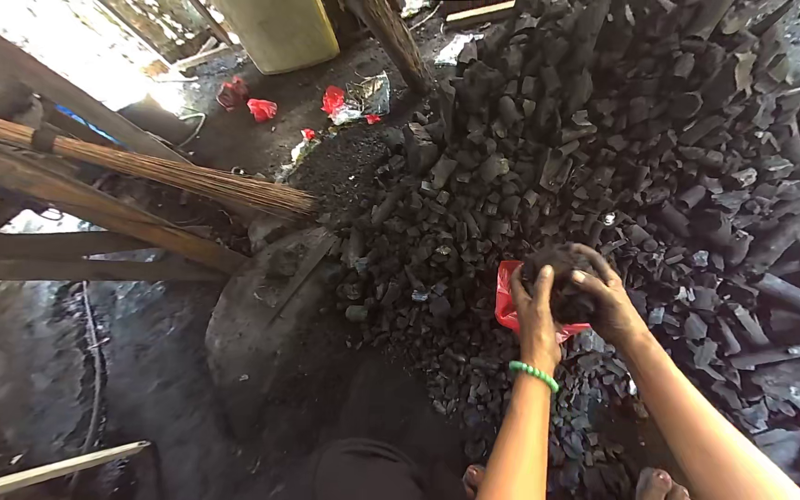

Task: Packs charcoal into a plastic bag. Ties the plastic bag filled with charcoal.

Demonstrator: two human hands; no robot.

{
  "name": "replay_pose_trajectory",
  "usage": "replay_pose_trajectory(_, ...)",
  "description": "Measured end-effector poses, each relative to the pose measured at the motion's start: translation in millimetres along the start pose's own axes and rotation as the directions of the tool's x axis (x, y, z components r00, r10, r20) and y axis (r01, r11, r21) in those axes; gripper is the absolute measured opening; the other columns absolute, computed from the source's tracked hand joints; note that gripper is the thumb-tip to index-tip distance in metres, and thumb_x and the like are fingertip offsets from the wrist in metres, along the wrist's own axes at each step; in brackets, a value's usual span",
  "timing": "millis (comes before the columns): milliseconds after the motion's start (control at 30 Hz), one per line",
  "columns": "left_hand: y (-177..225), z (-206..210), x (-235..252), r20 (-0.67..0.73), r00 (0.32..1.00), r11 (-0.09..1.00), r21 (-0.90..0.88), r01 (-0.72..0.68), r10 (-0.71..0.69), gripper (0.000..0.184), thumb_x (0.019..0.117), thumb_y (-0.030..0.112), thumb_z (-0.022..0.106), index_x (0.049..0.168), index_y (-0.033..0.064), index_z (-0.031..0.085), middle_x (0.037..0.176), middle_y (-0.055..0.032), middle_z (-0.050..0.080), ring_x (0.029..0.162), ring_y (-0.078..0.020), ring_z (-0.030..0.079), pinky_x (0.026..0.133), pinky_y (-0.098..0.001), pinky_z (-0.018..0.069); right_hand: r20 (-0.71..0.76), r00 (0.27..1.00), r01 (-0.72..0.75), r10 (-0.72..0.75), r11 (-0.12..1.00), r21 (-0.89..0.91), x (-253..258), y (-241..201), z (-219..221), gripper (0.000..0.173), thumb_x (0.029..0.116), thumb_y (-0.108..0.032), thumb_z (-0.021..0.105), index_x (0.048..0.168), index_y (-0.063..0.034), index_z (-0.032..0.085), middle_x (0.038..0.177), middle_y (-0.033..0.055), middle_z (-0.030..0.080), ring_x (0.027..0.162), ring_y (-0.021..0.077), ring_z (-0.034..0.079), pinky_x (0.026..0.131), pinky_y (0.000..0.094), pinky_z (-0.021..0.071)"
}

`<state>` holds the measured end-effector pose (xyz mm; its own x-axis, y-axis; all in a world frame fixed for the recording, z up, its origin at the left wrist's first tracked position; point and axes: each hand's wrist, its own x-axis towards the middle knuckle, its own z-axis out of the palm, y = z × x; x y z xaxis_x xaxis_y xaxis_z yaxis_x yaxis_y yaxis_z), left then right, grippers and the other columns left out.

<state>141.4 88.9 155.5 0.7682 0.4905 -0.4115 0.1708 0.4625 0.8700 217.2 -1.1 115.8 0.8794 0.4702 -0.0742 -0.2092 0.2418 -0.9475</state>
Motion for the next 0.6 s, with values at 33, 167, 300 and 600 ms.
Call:
replay_pose_trajectory(33, -10, -3, 13, -0.024, 0.993, 0.992, -0.031, 0.119, -0.119, 0.064, 0.1029, 0.054, 0.048, 0.159, 0.0307, 0.027, 0.152, -0.0126, 0.045, 0.128, -0.0325, 0.052, 0.094, -0.0583, 0.0484, -0.015, 0.994, -0.106, 0.104, 0.983, -0.149, 10, 9, -7, 0.052, 0.0905, -0.031, 0.069, 0.139, -0.0161, 0.056, 0.107, 0.0036, 0.07, 0.083, 0.0125, 0.068, 0.07, 0.0333, 0.06)
replay_pose_trajectory(167, -52, -8, 43, -0.251, 0.909, 0.943, -0.083, 0.321, -0.332, 0.066, 0.1073, 0.046, 0.047, 0.163, 0.0235, 0.019, 0.161, -0.0239, 0.029, 0.141, -0.0442, 0.037, 0.104, -0.0684, 0.0379, -0.051, 0.959, -0.256, 0.28, 0.771, -0.583, 20, 49, -12, 0.035, 0.1016, -0.028, 0.064, 0.129, -0.0062, 0.067, 0.146, 0.0275, 0.047, 0.133, 0.0421, 0.048, 0.107, 0.0614, 0.0417)
replay_pose_trajectory(300, -49, -16, 46, -0.294, 0.9, 0.943, -0.018, 0.331, -0.322, 0.07, 0.1079, 0.039, 0.05, 0.164, 0.0207, 0.013, 0.164, -0.0258, 0.021, 0.146, -0.0454, 0.03, 0.107, -0.069, 0.0348, -0.05, 0.946, -0.265, 0.319, 0.679, -0.684, 23, 47, 2, 0.036, 0.1028, -0.029, 0.063, 0.131, -0.0065, 0.067, 0.152, 0.0272, 0.042, 0.138, 0.0431, 0.044, 0.11, 0.0608, 0.0377)
replay_pose_trajectory(600, -1, -41, 26, 0.081, 0.987, 0.684, 0.729, 0.035, -0.136, 0.048, 0.1127, 0.035, 0.035, 0.158, 0.0185, 0.039, 0.153, -0.0276, 0.042, 0.129, -0.0491, 0.052, 0.094, -0.0674, 0.0481, 0.015, 0.893, -0.304, 0.449, 0.629, -0.715, 23, -40, -12, 0.05, 0.1121, -0.036, 0.037, 0.129, 0.0032, 0.064, 0.125, 0.0246, 0.065, 0.117, 0.0356, 0.061, 0.105, 0.0556, 0.0434)
